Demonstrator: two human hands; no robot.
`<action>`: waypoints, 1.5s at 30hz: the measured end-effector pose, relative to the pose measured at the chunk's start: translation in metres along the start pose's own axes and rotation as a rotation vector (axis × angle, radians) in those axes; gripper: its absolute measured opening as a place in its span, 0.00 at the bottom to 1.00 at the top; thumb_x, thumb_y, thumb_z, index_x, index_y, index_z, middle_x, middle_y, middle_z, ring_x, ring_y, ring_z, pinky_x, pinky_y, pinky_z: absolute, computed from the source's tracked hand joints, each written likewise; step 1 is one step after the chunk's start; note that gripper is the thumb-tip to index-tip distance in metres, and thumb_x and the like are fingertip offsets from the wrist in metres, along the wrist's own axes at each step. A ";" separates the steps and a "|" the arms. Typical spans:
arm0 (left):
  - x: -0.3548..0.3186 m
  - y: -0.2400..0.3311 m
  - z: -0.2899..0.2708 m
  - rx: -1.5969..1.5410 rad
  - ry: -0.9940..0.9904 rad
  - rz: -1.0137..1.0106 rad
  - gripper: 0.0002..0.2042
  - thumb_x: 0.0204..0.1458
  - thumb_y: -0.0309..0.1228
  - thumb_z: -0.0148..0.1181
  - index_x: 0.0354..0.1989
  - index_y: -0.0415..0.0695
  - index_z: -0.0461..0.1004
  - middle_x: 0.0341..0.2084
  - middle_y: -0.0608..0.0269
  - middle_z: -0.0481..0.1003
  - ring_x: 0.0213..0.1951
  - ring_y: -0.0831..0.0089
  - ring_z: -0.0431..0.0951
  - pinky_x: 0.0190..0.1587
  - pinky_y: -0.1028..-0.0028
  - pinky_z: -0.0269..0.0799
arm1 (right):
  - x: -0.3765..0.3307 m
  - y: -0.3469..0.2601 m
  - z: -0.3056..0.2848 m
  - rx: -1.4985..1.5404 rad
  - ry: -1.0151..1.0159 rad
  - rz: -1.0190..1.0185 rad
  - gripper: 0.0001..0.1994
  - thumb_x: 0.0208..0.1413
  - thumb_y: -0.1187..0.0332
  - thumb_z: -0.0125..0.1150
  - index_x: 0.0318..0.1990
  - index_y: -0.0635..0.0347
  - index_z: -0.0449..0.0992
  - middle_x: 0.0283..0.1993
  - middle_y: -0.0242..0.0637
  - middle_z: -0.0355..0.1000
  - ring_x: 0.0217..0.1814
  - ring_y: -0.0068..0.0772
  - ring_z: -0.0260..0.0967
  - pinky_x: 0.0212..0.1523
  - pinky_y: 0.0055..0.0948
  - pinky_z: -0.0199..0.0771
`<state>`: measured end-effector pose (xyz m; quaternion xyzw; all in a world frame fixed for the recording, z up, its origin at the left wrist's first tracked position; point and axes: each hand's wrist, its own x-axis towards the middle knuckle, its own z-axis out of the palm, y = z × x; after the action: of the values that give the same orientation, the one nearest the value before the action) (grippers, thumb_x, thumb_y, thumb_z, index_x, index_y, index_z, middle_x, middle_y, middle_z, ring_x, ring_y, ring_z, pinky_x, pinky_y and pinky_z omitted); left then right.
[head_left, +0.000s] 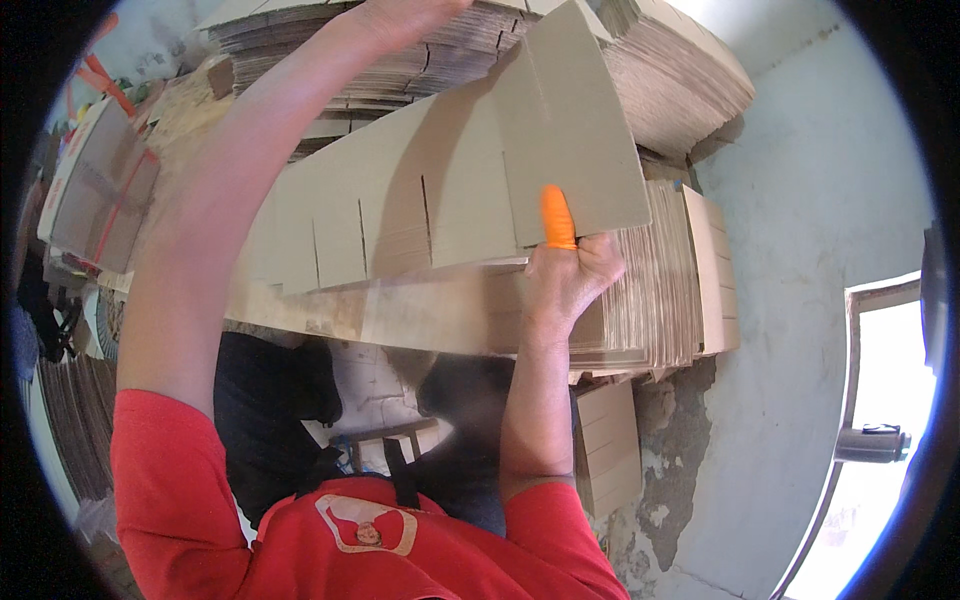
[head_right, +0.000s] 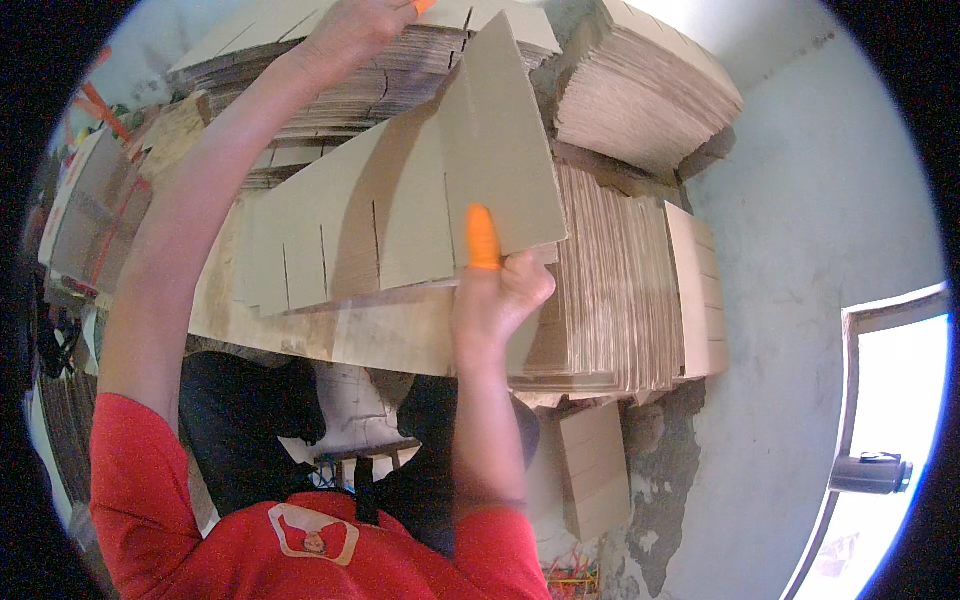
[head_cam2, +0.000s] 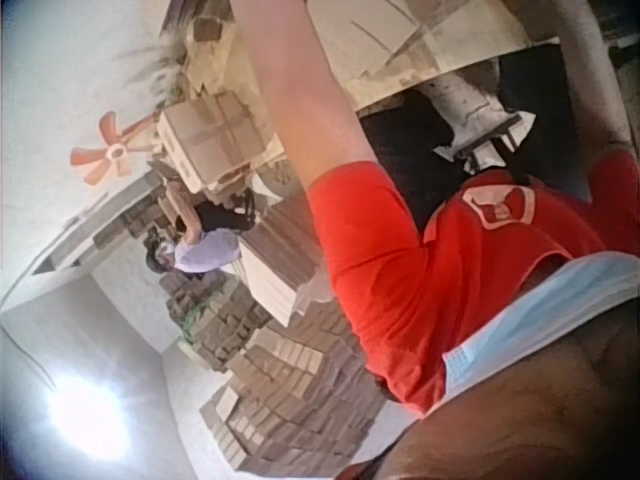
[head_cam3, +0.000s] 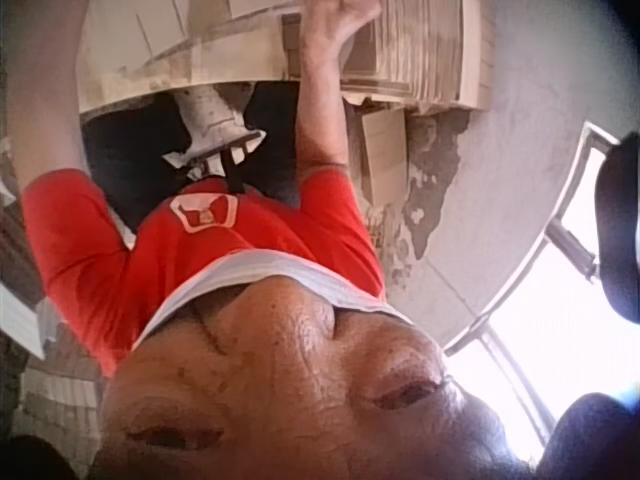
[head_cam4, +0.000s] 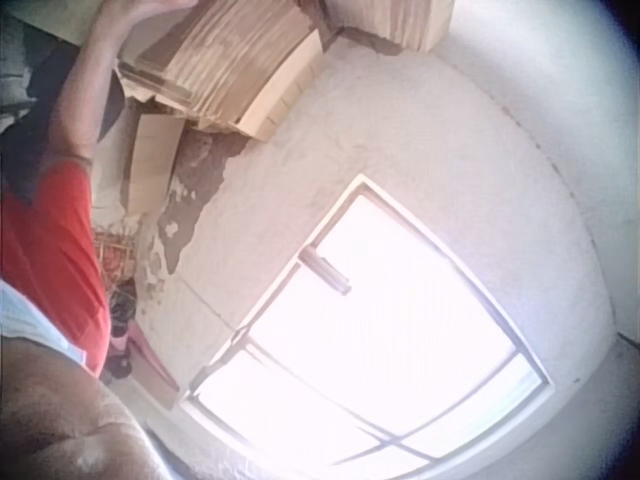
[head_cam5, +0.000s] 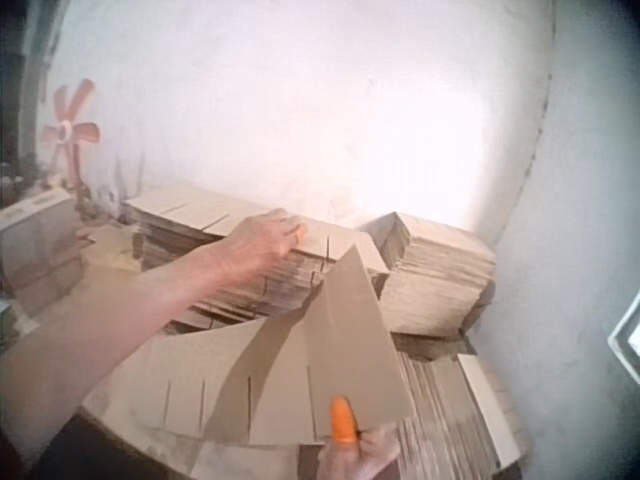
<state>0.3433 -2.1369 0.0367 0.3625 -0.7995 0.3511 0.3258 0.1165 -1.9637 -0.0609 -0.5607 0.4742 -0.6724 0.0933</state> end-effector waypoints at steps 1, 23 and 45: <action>0.000 -0.001 0.000 0.049 -0.008 0.029 0.06 0.45 0.27 0.56 0.30 0.39 0.70 0.37 0.55 0.72 0.37 0.59 0.74 0.39 0.62 0.74 | 0.000 -0.003 0.001 0.015 0.002 -0.002 0.09 0.49 0.87 0.59 0.36 0.66 0.81 0.25 0.26 0.71 0.23 0.11 0.59 0.19 0.18 0.57; -0.070 0.136 -0.115 -0.183 -0.153 0.139 0.17 0.37 0.26 0.60 0.37 0.29 0.76 0.45 0.50 0.74 0.46 0.66 0.72 0.34 0.74 0.78 | -0.017 -0.020 0.000 -0.459 -0.180 -0.263 0.43 0.45 0.84 0.60 0.71 0.60 0.50 0.31 0.47 0.77 0.23 0.49 0.75 0.22 0.37 0.74; -0.275 0.109 -0.164 -0.323 -0.188 -0.477 0.17 0.42 0.19 0.58 0.45 0.39 0.76 0.29 0.56 0.74 0.33 0.59 0.73 0.40 0.63 0.69 | 0.108 -0.039 0.072 -0.697 -0.843 -0.217 0.06 0.43 0.84 0.57 0.32 0.75 0.73 0.21 0.50 0.70 0.19 0.42 0.71 0.19 0.39 0.67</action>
<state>0.4429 -1.8558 -0.1228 0.5146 -0.7639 0.0979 0.3770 0.1544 -2.0521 0.0343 -0.8243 0.5297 -0.1993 0.0141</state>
